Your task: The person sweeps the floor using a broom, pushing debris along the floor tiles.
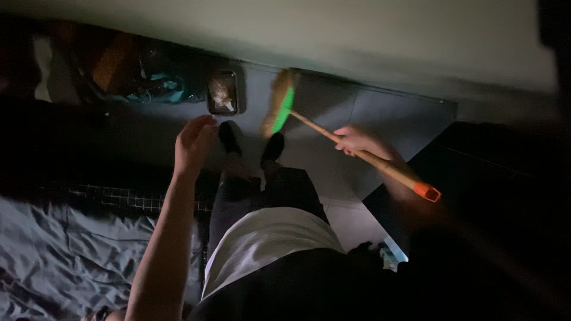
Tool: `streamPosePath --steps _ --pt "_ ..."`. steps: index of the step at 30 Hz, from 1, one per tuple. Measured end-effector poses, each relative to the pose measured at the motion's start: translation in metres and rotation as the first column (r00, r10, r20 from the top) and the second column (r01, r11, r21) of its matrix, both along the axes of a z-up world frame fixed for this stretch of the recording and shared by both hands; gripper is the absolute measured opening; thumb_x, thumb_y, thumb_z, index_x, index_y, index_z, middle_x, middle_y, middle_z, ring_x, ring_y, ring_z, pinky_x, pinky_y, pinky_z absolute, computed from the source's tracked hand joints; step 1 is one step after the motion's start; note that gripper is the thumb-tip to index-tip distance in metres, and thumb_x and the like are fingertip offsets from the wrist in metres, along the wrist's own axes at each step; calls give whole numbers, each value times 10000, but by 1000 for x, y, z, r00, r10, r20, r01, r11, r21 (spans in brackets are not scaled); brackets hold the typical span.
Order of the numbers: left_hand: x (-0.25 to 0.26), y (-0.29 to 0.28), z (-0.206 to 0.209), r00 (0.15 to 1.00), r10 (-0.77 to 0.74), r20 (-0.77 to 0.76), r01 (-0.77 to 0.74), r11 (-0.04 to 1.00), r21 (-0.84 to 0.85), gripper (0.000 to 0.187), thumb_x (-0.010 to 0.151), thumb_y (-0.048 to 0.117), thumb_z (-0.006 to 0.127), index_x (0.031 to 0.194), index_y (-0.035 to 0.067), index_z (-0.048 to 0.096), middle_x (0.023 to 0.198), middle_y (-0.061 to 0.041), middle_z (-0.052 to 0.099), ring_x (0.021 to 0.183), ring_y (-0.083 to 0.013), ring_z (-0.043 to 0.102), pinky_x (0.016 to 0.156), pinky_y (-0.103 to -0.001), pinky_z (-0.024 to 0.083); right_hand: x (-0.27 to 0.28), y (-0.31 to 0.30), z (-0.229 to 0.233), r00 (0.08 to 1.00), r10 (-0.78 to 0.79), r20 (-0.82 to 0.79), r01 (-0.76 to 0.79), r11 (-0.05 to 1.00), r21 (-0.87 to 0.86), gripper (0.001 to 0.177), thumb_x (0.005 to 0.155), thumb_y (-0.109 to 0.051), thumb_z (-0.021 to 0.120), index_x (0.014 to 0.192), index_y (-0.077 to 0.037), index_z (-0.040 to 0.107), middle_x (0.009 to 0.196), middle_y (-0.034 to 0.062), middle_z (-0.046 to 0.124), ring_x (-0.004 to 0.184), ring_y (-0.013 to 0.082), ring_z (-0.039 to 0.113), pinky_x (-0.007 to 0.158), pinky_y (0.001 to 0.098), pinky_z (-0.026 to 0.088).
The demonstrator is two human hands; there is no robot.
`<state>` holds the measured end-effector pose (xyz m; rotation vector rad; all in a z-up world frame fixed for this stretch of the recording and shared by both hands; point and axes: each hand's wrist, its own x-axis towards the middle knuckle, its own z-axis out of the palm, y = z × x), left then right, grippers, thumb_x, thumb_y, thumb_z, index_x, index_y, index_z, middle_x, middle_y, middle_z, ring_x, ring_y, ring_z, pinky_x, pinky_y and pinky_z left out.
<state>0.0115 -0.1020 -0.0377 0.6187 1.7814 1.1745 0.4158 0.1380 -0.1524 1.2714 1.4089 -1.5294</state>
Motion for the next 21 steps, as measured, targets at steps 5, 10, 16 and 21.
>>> streamPosePath --steps 5,10,16,21 --pt "14 30 7 991 -97 -89 83 985 -153 346 1037 256 611 1298 39 673 1189 -97 727 1105 -194 680 953 -345 549 -61 -4 -14 911 -59 -408 49 998 -36 223 921 -128 667 1115 -19 670 671 8 561 539 104 525 467 276 417" --pt "23 54 9 996 -81 33 81 997 4 358 1036 241 609 1341 54 627 1239 -80 703 1166 -192 675 999 -347 549 -95 -19 -87 902 -170 -397 176 984 -21 241 933 -130 666 1130 9 670 721 15 592 592 105 556 514 271 451" --pt "9 49 14 981 -159 -113 155 987 -39 371 1031 295 620 1322 72 670 1202 -103 743 1095 -219 683 956 -365 547 -12 -20 -60 916 -227 -330 249 968 26 267 948 -133 666 1148 43 670 781 24 630 655 107 592 570 266 491" --pt "-4 30 14 993 -100 -64 90 985 -144 430 1014 337 597 1365 91 635 1251 -87 716 1117 -204 686 963 -364 553 18 -44 22 790 -333 -515 353 933 -62 326 975 -139 680 1250 32 644 895 1 659 764 81 630 672 239 546"
